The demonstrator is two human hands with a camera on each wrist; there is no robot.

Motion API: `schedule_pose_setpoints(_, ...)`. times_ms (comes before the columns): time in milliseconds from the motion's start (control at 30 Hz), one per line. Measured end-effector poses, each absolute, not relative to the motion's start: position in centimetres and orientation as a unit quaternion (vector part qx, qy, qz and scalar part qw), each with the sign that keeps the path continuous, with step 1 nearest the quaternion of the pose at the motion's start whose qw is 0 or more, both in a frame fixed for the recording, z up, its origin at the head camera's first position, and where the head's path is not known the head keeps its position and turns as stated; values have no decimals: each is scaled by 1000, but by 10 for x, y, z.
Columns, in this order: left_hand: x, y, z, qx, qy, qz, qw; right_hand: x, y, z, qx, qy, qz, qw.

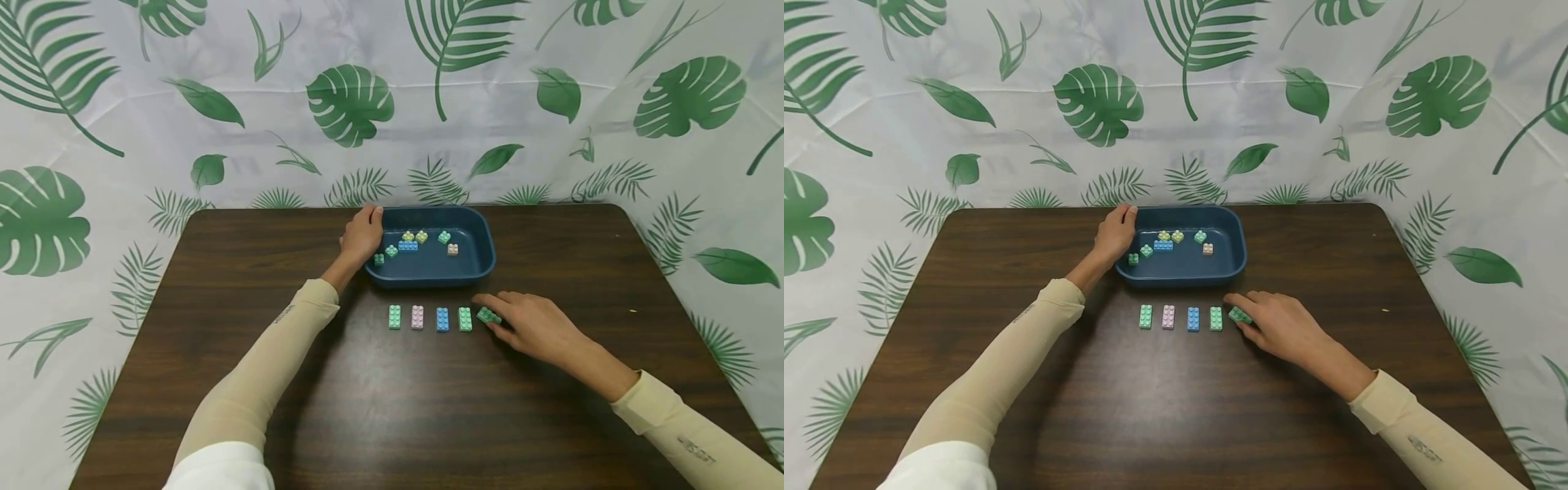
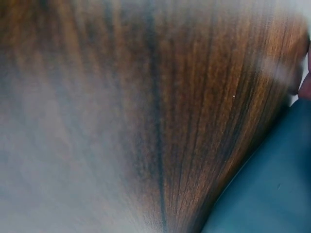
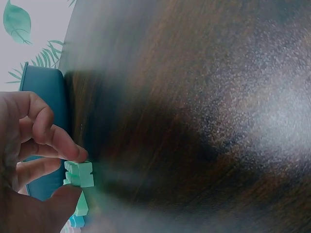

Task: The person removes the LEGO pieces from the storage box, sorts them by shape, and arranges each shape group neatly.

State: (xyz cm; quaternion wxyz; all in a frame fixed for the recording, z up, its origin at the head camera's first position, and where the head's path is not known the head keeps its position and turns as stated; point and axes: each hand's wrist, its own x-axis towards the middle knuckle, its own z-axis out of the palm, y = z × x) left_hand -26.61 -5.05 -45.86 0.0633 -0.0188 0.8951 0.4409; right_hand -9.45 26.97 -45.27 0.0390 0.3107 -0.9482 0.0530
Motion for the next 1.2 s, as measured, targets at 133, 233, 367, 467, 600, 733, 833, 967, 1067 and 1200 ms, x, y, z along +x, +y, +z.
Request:
schedule_pose_setpoints(133,-265,-50,-459,-20,895,440,62,-94,270,-454,314,-947,52,41)
schedule_pose_setpoints(233,-264,-50,-458,-22,896,440,60,-94,270,-456,315,-947,48,39)
schedule_pose_setpoints(367,-265,-50,-459,-24,897,437,61,-94,269,-457,312,-948,48,36)
schedule_pose_setpoints(467,-265,-50,-459,-23,896,438,62,-94,269,-458,309,-949,51,34)
schedule_pose_setpoints(600,-263,-50,-458,-18,894,444,62,-94,268,-458,308,-949,51,33)
schedule_pose_setpoints(733,-264,-51,-458,-17,894,444,59,-94,268,-456,309,-949,51,35)
schedule_pose_setpoints(833,-264,-51,-458,-15,894,444,58,-94,267,-455,307,-950,50,32)
schedule_pose_setpoints(967,-263,-51,-457,-11,893,446,58,-94,265,-454,305,-951,49,28)
schedule_pose_setpoints(1067,-262,-51,-456,-11,893,447,56,-94,265,-454,306,-950,49,29)
schedule_pose_setpoints(1200,-262,-51,-456,-13,893,446,55,-93,265,-455,305,-951,47,29)
